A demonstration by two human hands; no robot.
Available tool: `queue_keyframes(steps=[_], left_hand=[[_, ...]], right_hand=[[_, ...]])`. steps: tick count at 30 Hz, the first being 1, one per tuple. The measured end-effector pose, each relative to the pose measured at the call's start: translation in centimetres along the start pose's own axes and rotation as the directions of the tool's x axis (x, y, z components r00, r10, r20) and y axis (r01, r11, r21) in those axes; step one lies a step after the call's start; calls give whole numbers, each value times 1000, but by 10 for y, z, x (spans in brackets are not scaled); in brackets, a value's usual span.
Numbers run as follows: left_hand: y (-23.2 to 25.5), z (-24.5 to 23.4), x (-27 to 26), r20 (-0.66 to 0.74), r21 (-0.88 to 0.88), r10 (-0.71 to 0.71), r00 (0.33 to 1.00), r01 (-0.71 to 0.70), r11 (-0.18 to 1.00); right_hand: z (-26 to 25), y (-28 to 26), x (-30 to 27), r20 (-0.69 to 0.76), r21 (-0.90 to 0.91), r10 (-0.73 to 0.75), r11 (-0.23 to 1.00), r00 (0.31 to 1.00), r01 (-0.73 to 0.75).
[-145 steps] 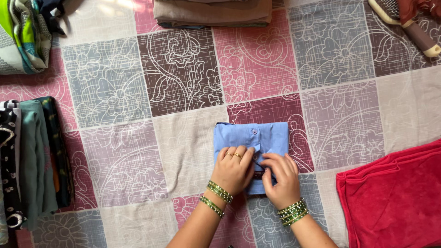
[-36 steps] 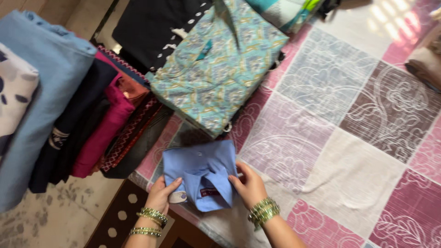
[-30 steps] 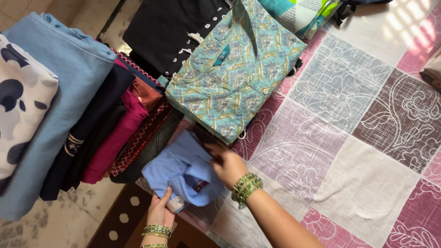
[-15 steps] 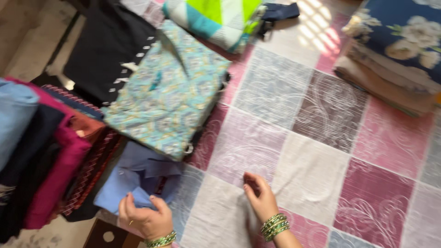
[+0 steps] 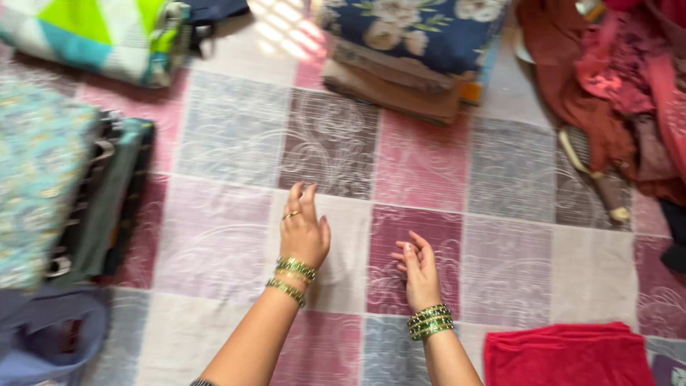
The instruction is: The person folds a patterned garment, a light blue short-sleeved button-up shirt, and a pink patterned t-shirt on a bed.
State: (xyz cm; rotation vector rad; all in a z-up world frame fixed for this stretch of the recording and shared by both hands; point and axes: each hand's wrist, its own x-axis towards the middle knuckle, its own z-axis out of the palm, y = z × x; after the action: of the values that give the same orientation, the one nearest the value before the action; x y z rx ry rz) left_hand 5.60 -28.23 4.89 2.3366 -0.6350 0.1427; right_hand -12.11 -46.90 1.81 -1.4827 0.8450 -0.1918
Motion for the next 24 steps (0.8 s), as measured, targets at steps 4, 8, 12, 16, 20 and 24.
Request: queue_keyframes(steps=[4, 8, 12, 16, 20, 24], left_hand=[[44, 86, 27, 166, 137, -218, 962, 196, 971], [94, 139, 51, 194, 242, -402, 895, 354, 904], [146, 152, 86, 523, 403, -695, 492, 576, 711], [167, 149, 104, 523, 587, -794, 310, 543, 600], [175, 157, 120, 432, 551, -864, 258, 683, 479], [173, 170, 144, 355, 514, -918, 177, 783, 349]], right_hand=[[-82, 15, 0, -84, 117, 24, 993, 996, -14], [-150, 15, -5, -166, 146, 106, 986, 980, -82], [-196, 15, 6, -199, 173, 127, 981, 972, -93], [-230, 11, 28, -210, 156, 126, 983, 969, -94], [-253, -1, 64, -195, 134, 8, 991, 981, 19], [-273, -19, 111, -200, -30, -48, 999, 979, 43]])
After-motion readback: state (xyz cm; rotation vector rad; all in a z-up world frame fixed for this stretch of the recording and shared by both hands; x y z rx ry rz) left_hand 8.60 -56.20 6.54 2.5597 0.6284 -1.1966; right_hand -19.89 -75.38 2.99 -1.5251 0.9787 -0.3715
